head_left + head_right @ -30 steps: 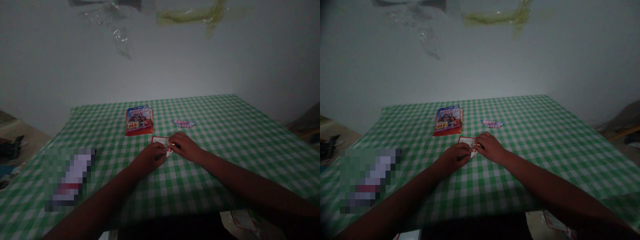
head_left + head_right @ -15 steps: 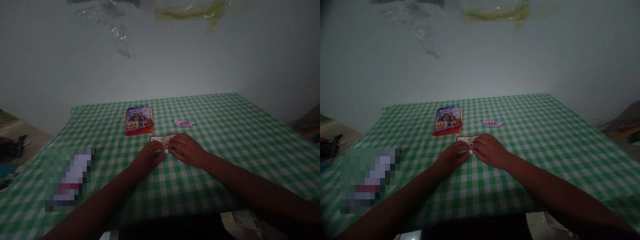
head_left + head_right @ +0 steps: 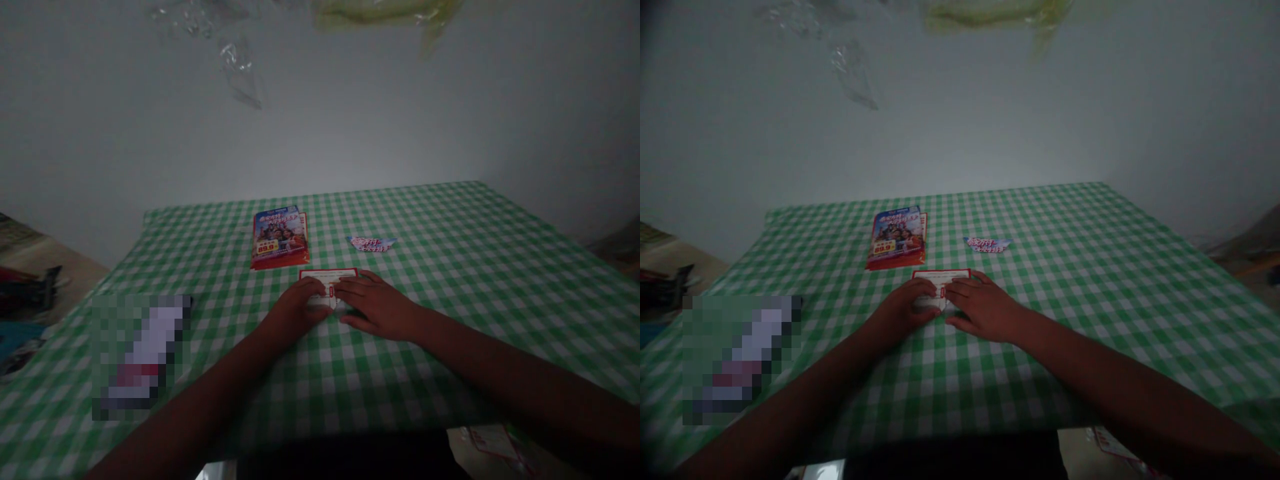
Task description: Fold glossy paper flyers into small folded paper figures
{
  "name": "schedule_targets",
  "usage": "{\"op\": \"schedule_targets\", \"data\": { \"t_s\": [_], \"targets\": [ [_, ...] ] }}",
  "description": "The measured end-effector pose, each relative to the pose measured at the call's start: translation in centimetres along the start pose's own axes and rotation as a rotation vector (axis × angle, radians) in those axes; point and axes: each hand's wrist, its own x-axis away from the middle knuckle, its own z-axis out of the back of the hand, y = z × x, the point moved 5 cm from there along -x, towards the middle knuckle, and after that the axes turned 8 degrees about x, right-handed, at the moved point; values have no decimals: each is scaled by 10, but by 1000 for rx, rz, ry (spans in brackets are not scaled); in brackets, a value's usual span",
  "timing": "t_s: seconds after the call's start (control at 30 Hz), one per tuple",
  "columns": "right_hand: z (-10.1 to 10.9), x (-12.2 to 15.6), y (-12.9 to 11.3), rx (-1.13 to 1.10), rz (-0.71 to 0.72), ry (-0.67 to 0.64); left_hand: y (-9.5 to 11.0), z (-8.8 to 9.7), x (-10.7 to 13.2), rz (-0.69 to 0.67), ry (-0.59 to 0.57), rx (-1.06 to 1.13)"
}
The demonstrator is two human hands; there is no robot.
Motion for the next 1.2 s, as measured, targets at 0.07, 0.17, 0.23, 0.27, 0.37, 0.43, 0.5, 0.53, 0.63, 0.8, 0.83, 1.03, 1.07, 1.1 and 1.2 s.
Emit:
{"op": "schedule_targets", "data": {
  "t_s": [0.07,0.17,0.23,0.27,0.37,0.43,0.5,0.53,0.63,0.8,0.83,1.03,1.07,1.1,1.2],
  "targets": [
    [0,-1,0,-6,1,-5,1,0,-1,2,4,-15],
    [-1,-2,1,-18,-3,-5,3,-1,-1,3,-8,-26],
    [-1,-2,2,-26,-4,-6,4,-1,-1,7,-14,-16],
    [-1,-2,2,-30,-4,-5,4,-1,-1,10,-15,-7],
    [-1,-2,2,-33,0,0,5,0,-1,21,-7,18],
    [-1,-2,3,-31,3,-4,5,0,-2,22,-10,22],
    [-1,-2,3,-32,2,-12,5,-1,-3,17,-17,22],
    [-1,-3,3,-33,1,-16,5,-2,-3,9,-16,21],
    [-1,-3,2,-41,3,-21,6,-3,-3,-25,3,-9],
    [2,-3,0,-33,-13,-20,9,-4,-3,-35,-9,-49],
    [2,-3,0,-31,-17,-19,9,-4,-3,-31,-14,-47],
    [2,-3,-1,-37,-31,-13,9,-3,-2,-18,-15,-33],
    [1,-3,-1,-36,-33,-14,9,-3,-2,-21,-13,-34],
    [1,-4,-1,-34,-35,-17,9,-4,-2,-24,-13,-38],
    [2,-4,-2,-27,-44,-28,10,-5,-3,-27,-6,-78]
  ]
}}
